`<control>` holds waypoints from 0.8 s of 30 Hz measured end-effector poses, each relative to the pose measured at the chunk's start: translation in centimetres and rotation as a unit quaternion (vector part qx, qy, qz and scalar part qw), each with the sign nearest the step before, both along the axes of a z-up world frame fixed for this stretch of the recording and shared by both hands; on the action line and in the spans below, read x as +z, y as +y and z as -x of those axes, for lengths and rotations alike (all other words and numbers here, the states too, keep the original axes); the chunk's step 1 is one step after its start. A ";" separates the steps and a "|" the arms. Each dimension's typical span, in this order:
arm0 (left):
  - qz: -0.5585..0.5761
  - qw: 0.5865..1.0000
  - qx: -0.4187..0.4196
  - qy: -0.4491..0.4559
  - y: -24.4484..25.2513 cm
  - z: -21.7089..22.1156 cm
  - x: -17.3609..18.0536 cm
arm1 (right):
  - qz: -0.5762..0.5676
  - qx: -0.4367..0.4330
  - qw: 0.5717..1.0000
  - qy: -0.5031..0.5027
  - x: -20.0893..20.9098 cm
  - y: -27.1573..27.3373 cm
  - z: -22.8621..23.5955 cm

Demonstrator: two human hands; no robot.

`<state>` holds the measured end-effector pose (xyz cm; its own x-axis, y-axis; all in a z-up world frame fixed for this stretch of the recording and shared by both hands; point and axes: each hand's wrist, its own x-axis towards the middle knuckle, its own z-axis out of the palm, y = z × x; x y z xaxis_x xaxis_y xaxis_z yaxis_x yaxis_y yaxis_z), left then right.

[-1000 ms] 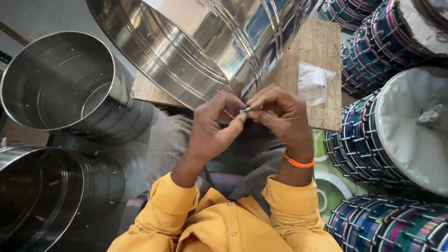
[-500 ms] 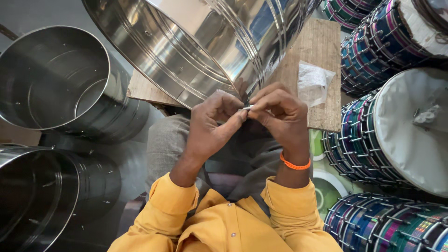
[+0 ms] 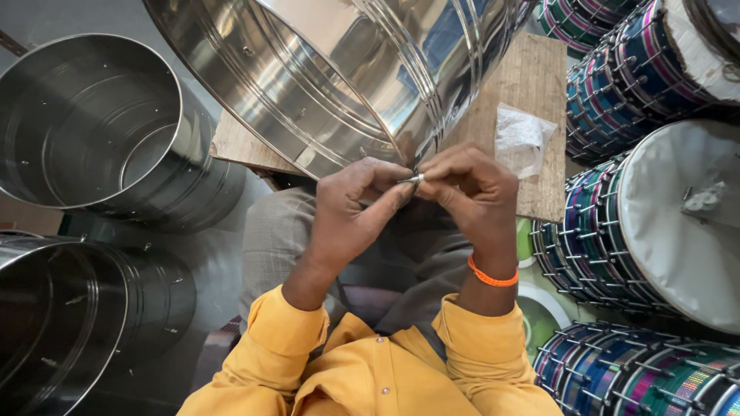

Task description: The person sits on the floor and uses a small metal tool to tighten tension rods on a large silver drum shell. They repeatedly pick up rods from a plastic bag, insert them into the shell's rim, and turn them to secure the hardware.

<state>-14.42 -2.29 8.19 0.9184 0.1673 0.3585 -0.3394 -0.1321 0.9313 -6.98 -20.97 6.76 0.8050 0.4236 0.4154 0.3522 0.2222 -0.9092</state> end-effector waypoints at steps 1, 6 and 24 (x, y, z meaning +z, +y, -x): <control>0.005 1.000 -0.001 0.005 0.0 0.0 0.0 | -0.007 0.005 1.000 -0.021 0.3 0.0 0.2; -0.036 0.999 0.004 -0.040 0.0 0.5 0.3 | 0.012 -0.017 0.998 0.063 0.4 -0.3 0.2; -0.055 0.997 -0.002 -0.047 -0.3 0.5 0.9 | 0.106 -0.062 0.990 0.064 1.6 -0.5 0.8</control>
<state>-14.94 -2.59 9.04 0.8808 0.1192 0.4582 -0.4243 -0.2309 0.8756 -7.82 -21.49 8.32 0.8969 0.3846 0.2184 0.2429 -0.0156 -0.9699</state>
